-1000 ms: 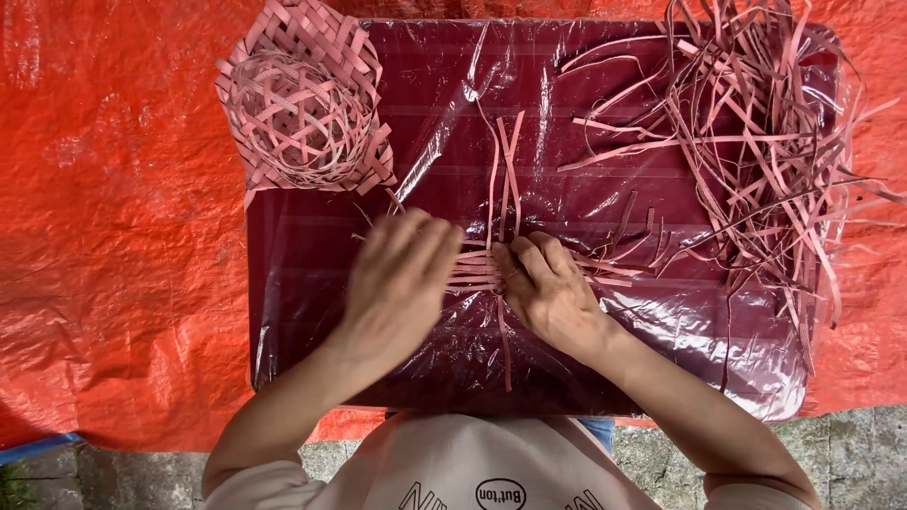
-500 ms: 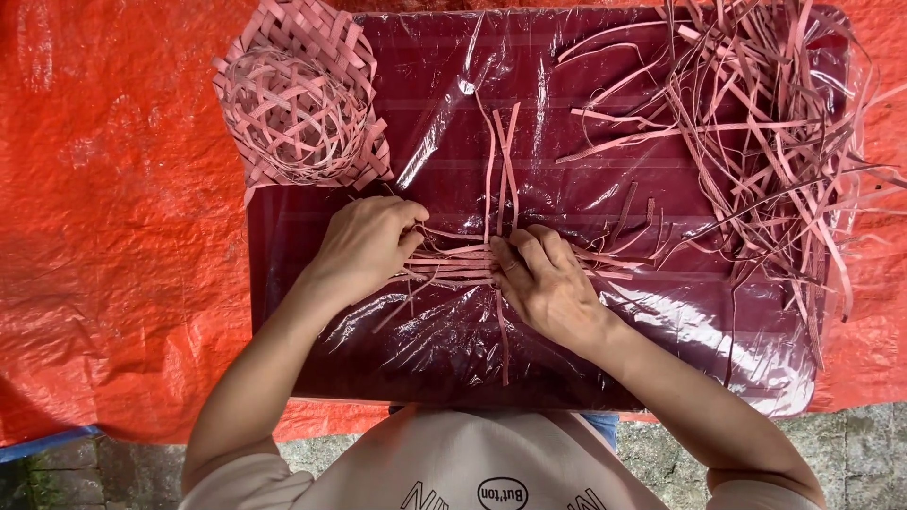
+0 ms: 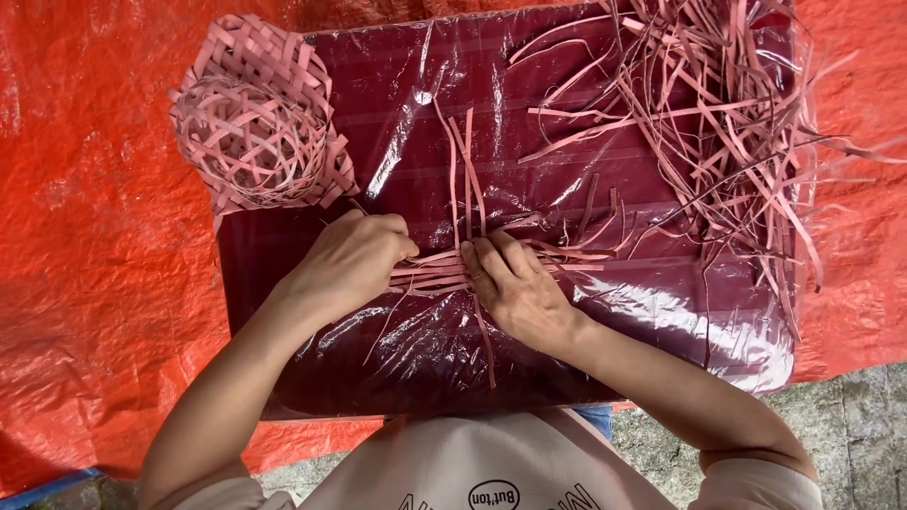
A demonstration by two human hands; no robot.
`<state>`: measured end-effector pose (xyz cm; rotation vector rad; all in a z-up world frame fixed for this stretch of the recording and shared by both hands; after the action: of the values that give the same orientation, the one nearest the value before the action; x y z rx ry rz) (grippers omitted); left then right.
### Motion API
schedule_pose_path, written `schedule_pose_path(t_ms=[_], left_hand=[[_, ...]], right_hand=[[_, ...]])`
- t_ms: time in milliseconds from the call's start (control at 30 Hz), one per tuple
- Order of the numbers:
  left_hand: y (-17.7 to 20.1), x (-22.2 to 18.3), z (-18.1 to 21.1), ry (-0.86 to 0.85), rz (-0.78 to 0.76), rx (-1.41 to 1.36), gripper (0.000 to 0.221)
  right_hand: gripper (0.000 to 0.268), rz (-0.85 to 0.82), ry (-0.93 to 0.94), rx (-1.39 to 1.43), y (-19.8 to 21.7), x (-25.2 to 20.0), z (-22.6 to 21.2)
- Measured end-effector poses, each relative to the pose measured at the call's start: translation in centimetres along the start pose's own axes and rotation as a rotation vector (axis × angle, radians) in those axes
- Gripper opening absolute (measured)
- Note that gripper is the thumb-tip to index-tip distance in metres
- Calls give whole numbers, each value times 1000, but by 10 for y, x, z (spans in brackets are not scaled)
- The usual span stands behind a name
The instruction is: Weaving pink plastic strips together on a red plastic crate to form a woven structure.
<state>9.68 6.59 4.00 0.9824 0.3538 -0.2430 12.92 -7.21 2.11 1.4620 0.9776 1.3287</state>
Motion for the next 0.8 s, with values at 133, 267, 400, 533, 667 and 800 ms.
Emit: schedule_pose_path(t_ms=[133, 267, 400, 533, 667, 800], left_hand=[[-13, 4, -3, -63, 50, 90, 17], [-8, 4, 10, -135, 174, 257, 15], [-16, 9, 2, -225, 254, 308, 11], [-24, 15, 1, -254, 271, 350, 9], [-22, 14, 9, -221, 224, 417, 10], [-9, -3, 39, -231, 447, 582, 8]], right_hand=[[33, -22, -1, -20, 5, 3, 1], [31, 19, -15, -17, 8, 4, 1], [29, 59, -24, -16, 12, 6, 1], [30, 66, -10, 7, 9, 4, 0], [30, 68, -3, -8, 11, 3, 0], [31, 94, 10, -11, 8, 1, 0]])
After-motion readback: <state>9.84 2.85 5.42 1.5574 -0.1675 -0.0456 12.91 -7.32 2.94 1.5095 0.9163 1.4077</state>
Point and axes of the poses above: each hand's wrist, its own x-axis towards the middle knuckle, its own y-axis out of the back of the hand, z = x × y, the point moved 7 cm from there along x, towards the middle knuckle, and after that the axes turned 6 degrees about -x, right-handed, at the moved point
